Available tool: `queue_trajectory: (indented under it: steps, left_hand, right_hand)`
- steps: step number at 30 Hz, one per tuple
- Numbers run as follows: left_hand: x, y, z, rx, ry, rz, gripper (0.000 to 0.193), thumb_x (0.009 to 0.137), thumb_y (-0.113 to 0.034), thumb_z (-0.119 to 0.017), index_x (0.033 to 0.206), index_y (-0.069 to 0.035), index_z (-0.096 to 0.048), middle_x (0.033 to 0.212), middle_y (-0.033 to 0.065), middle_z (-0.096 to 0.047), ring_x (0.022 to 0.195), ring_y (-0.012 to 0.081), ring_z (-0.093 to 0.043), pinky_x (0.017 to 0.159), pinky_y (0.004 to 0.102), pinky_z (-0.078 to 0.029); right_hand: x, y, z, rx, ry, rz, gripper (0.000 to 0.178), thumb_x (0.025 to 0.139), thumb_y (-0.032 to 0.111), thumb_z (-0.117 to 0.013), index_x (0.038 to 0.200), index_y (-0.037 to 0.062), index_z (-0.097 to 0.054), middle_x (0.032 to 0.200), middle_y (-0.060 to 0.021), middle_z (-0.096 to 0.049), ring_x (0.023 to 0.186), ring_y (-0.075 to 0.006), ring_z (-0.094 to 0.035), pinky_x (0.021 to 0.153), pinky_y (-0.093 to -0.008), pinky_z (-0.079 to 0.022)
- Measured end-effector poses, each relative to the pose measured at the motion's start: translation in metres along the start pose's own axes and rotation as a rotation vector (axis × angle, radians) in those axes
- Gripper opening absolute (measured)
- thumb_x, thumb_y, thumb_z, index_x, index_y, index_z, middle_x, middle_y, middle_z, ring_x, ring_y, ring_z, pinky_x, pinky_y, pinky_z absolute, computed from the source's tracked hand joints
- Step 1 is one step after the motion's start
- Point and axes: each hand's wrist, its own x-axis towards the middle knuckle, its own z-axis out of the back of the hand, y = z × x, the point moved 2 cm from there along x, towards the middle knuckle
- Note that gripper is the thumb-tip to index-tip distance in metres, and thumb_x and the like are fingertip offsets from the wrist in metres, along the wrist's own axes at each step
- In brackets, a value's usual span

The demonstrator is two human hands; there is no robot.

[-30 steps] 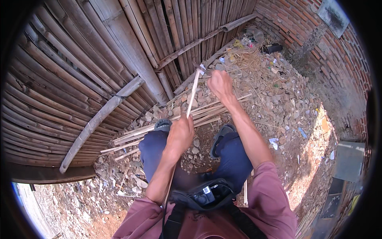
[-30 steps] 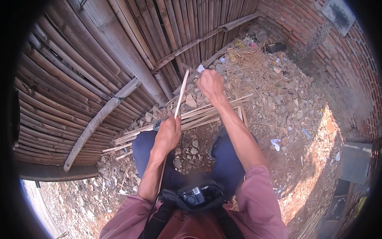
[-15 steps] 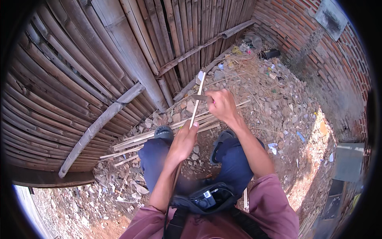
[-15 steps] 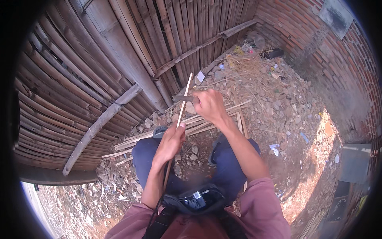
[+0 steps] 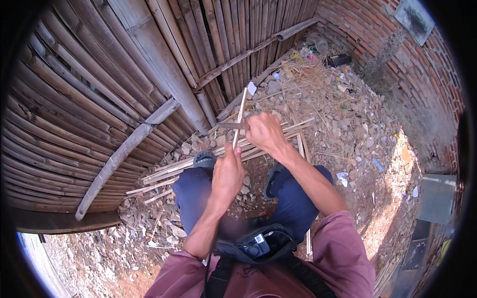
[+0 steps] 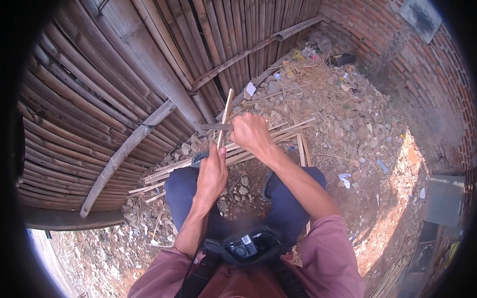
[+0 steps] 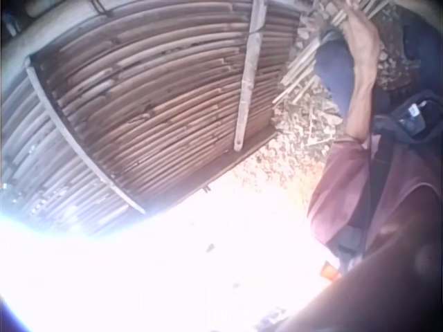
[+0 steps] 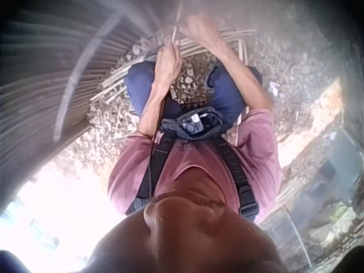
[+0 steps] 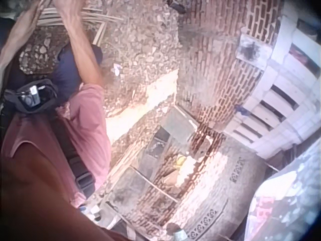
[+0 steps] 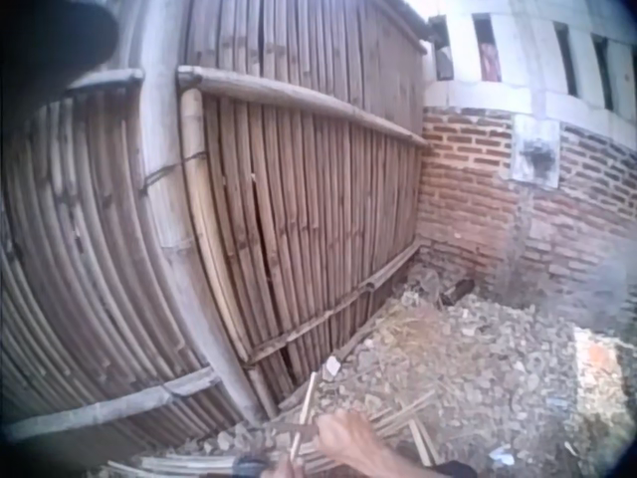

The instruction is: The person whittles a strip of bamboo with a knife, repeatedly scraping the surface of the wood to smooth it.

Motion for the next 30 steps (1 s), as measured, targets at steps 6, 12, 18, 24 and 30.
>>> queue_trajectory:
  steps: [6,12,18,24,30]
  left_hand:
    - [0.004,0.005,0.0,0.086,-0.039,-0.036,0.025,0.112,-0.022,-0.045,0.108,0.003,-0.045,0.072,0.0372,-0.064,0.074,0.0603,-0.064,0.062,0.0673,-0.048]
    - [0.006,0.009,0.014,0.096,-0.071,-0.09,0.024,0.112,-0.021,-0.045,0.109,0.003,-0.044,0.07,0.0371,-0.063,0.071,0.0602,-0.063,0.062,0.0671,-0.048]
    - [-0.032,0.007,0.011,0.052,0.053,-0.092,0.024,0.112,-0.021,-0.045,0.111,0.003,-0.044,0.066,0.0348,-0.061,0.072,0.0607,-0.062,0.064,0.0683,-0.044]
    - [-0.014,-0.01,0.022,-0.004,0.045,-0.076,0.032,0.113,-0.028,-0.044,0.109,0.004,-0.046,0.074,0.038,-0.063,0.081,0.0611,-0.063,0.072,0.0666,-0.047]
    - [0.003,-0.033,0.025,0.061,0.104,-0.101,0.037,0.114,-0.032,-0.041,0.11,0.003,-0.052,0.075,0.0348,-0.062,0.078,0.0597,-0.06,0.071,0.0612,-0.043]
  right_hand:
    - [0.015,-0.008,-0.007,-0.042,-0.061,0.004,0.014,0.071,0.012,-0.068,0.069,0.0004,-0.074,0.063,-0.0272,-0.066,0.061,-0.0436,-0.071,0.059,-0.0534,-0.057]
    - [0.038,-0.012,-0.017,-0.013,-0.021,-0.129,0.016,0.075,0.013,-0.069,0.072,-0.0011,-0.075,0.065,-0.0258,-0.069,0.062,-0.041,-0.073,0.057,-0.0497,-0.058]
    - [0.035,-0.173,0.033,-0.151,-0.198,-0.547,0.024,0.088,0.017,-0.062,0.085,-0.001,-0.078,0.082,-0.025,-0.073,0.081,-0.0346,-0.076,0.074,-0.05,-0.059]
    - [0.029,-0.128,0.031,0.734,-0.09,-0.365,0.039,0.099,0.032,-0.056,0.111,0.0016,-0.076,0.07,-0.0066,-0.06,0.058,-0.0173,-0.054,0.058,-0.0341,-0.044]
    - [0.026,-0.047,0.059,1.375,0.231,-0.236,0.043,0.107,0.036,-0.056,0.136,0.0045,-0.063,0.077,0.0057,-0.048,0.051,0.0003,-0.031,0.046,-0.0209,-0.02]
